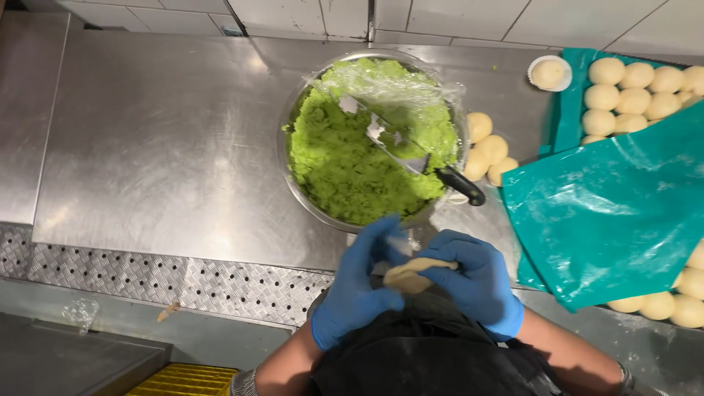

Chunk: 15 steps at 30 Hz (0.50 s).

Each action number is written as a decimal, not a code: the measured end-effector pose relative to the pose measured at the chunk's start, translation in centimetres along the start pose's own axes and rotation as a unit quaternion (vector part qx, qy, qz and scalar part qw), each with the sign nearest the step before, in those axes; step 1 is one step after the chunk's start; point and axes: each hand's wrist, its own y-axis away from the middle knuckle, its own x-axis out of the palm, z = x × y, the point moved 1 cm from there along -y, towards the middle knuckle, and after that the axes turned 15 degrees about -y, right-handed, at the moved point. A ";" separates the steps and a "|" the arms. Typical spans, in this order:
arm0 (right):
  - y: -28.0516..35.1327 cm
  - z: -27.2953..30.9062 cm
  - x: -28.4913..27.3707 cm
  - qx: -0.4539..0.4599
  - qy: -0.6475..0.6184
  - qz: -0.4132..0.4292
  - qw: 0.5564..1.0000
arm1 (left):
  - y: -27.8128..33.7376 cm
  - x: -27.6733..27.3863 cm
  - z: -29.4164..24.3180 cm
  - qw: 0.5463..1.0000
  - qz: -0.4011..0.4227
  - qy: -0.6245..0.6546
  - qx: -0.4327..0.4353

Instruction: The person is preparing dough buns by filling them with a green paste and placing them into paper liners.

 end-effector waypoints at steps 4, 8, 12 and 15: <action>-2.9 -1.5 3.2 0.077 -0.083 -0.042 0.993 | 0.0 -2.8 2.8 0.972 0.140 0.171 -0.081; -7.2 0.4 -0.5 -0.120 0.187 -0.087 0.971 | 1.3 -4.6 11.1 0.948 -0.013 0.260 -0.184; -9.5 -6.7 -5.0 -0.106 0.436 -0.126 0.885 | 2.2 -7.5 15.8 0.925 -0.090 0.310 -0.200; -10.1 -10.4 -7.1 0.136 0.501 -0.091 0.850 | 1.3 -9.1 15.0 0.918 -0.111 0.317 -0.209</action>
